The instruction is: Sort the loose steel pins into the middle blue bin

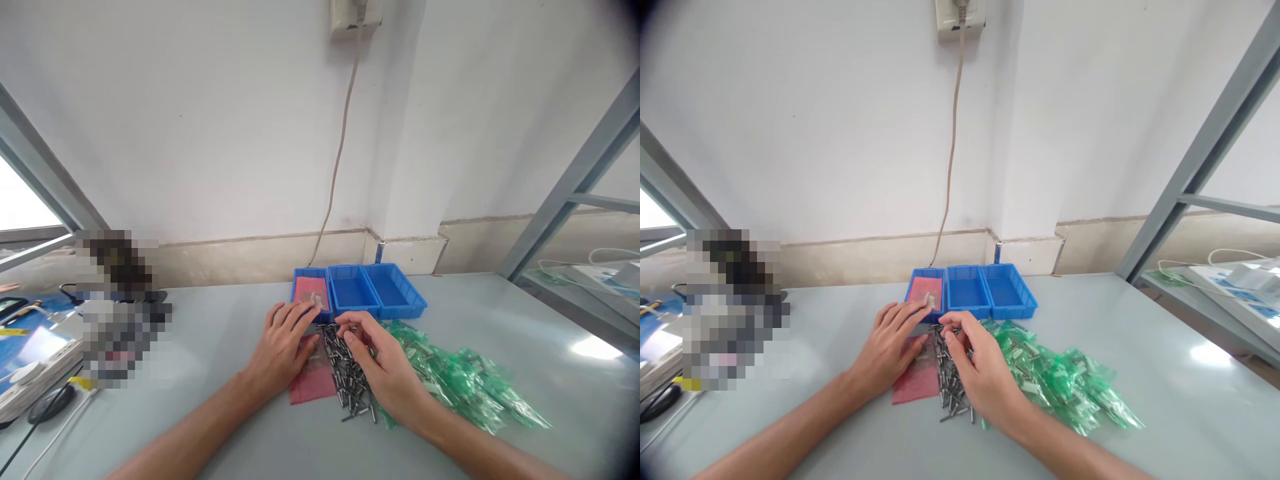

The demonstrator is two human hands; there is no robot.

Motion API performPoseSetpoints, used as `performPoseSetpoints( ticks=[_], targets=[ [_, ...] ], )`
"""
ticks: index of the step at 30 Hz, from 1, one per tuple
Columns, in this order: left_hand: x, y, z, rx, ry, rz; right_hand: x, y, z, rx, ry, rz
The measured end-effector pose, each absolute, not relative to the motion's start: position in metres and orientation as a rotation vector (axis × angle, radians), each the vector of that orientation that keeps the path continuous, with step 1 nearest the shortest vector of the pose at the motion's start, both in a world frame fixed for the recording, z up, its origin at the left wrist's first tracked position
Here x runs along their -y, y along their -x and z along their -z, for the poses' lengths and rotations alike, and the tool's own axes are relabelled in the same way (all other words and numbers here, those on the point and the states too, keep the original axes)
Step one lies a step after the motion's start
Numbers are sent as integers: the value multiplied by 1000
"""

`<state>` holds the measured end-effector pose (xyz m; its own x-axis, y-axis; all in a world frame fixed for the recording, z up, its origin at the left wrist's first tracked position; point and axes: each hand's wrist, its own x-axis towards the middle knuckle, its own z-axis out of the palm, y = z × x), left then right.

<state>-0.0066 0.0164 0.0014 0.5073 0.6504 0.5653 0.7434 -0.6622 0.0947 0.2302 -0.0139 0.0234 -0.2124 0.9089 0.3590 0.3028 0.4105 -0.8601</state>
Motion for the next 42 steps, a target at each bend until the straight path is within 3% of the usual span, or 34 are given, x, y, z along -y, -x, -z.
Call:
performPoseSetpoints(
  ticks=[11, 19, 42],
  targets=[
    [-14, 4, -3, 1242, 2592, 845, 15, -232, -24, 2074, 1011, -598],
    [-16, 4, 1, 1226, 2600, 845, 15, -229, -19, 2452, 1050, -41],
    [-15, 3, 5, 1289, 2580, 781, 10, -231, -19, 2514, 1186, -80]
  ],
)
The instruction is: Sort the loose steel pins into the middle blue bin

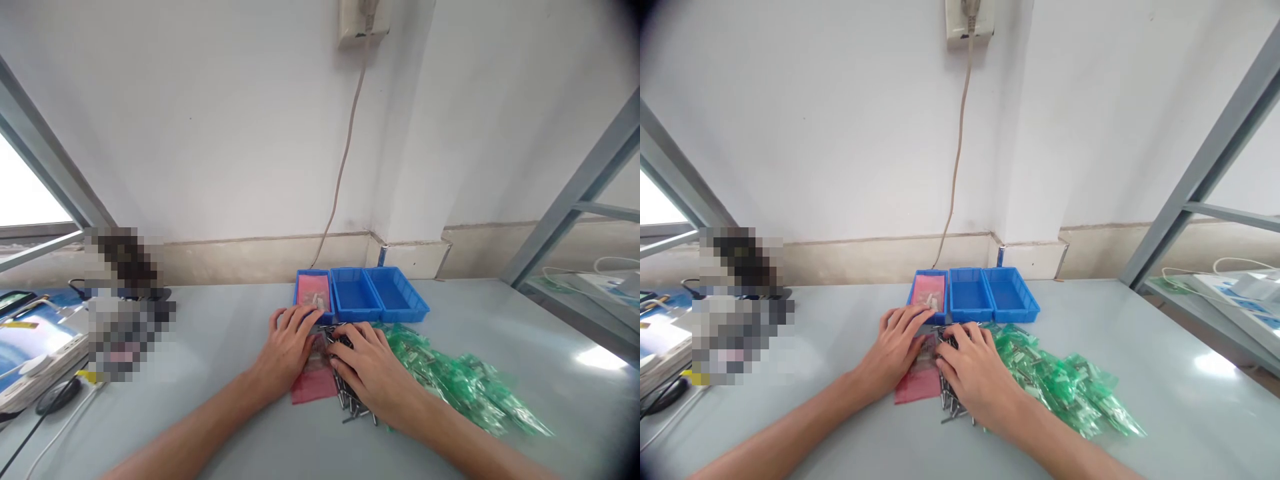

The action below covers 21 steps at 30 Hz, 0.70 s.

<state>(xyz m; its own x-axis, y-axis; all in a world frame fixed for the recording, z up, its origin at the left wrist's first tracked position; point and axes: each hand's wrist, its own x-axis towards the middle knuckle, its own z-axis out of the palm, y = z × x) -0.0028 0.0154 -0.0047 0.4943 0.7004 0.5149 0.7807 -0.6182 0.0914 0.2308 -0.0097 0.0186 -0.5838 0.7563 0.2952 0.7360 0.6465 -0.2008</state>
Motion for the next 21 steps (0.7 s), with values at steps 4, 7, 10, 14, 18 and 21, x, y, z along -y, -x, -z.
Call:
performPoseSetpoints(
  ticks=[4, 7, 10, 14, 18, 21],
  targets=[
    [-15, 2, 4, 1287, 2573, 785, 11, -231, -19, 2504, 1204, -115],
    [-15, 2, 4, 1286, 2567, 797, 13, -230, -17, 2510, 1197, -144],
    [-15, 2, 4, 1287, 2579, 790, 13, -231, -17, 2515, 1184, -188],
    [-16, 3, 5, 1289, 2579, 786, 13, -232, -20, 2523, 1172, -219],
    [-16, 3, 6, 1283, 2576, 787, 13, -231, -22, 2526, 1140, -237],
    [-15, 3, 6, 1280, 2569, 781, 15, -231, -23, 2531, 1110, -271]
  ],
)
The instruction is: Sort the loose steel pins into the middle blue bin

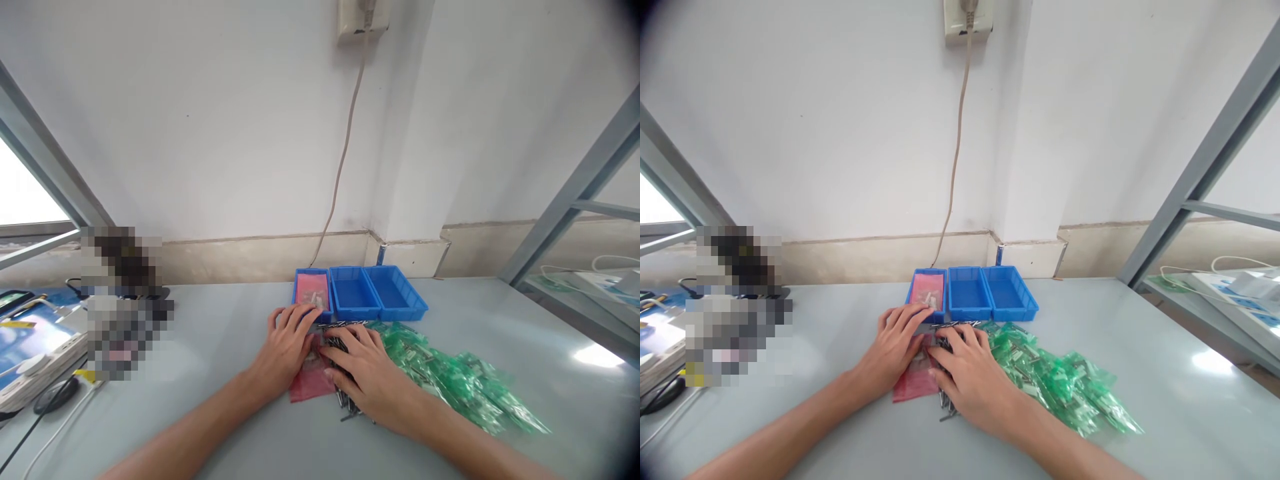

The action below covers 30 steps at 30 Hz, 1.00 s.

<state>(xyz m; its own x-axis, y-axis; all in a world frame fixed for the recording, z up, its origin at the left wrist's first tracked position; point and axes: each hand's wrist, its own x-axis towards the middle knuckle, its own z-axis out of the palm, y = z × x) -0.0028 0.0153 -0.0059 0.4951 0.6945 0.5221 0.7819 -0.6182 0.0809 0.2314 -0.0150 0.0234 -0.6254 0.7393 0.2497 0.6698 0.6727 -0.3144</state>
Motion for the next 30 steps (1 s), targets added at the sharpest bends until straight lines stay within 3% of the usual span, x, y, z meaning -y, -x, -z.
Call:
performPoseSetpoints(
  ticks=[18, 30],
  targets=[
    [-16, 5, 8, 1308, 2611, 804, 19, -230, -33, 2535, 1002, -524],
    [-9, 6, -6, 1369, 2464, 1294, 18, -232, -26, 2548, 1047, -360]
  ],
)
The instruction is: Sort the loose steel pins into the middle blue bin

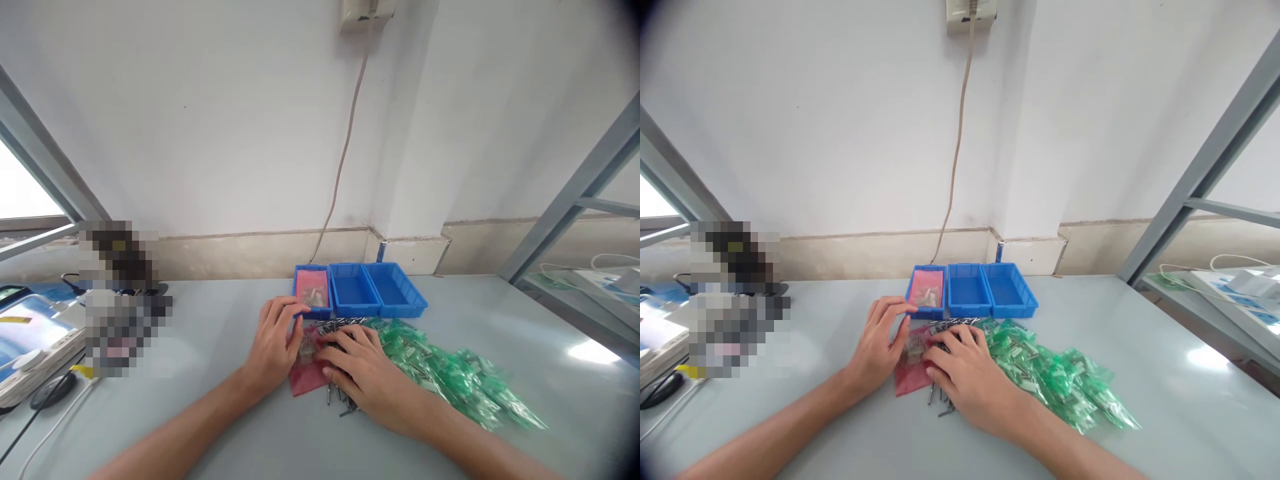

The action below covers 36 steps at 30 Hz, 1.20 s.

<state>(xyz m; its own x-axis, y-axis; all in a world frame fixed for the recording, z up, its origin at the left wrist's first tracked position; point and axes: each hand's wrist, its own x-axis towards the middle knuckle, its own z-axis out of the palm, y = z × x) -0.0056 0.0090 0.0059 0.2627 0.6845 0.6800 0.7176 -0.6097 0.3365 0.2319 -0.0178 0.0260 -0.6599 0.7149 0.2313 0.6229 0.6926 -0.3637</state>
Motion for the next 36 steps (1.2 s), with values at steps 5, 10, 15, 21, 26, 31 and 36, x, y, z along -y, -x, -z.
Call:
performPoseSetpoints(
  ticks=[5, 10, 15, 21, 26, 31, 36],
  targets=[
    [-10, 4, 0, 1366, 2606, 886, 16, -231, -24, 2525, 1117, -286],
    [-9, 3, 4, 1433, 2493, 571, 15, -231, -23, 2517, 1121, -277],
    [-6, 3, 5, 1513, 2463, 508, 15, -231, -23, 2523, 1105, -280],
    [-6, 3, 5, 1573, 2532, 588, 13, -232, -20, 2538, 1089, -239],
    [-5, 2, 3, 1590, 2577, 637, 11, -234, -17, 2555, 1060, -205],
    [-3, 1, 8, 1658, 2639, 777, 11, -235, -15, 2576, 1055, -169],
    [-2, 1, 6, 1671, 2720, 925, 12, -233, -18, 2561, 1051, -192]
  ],
)
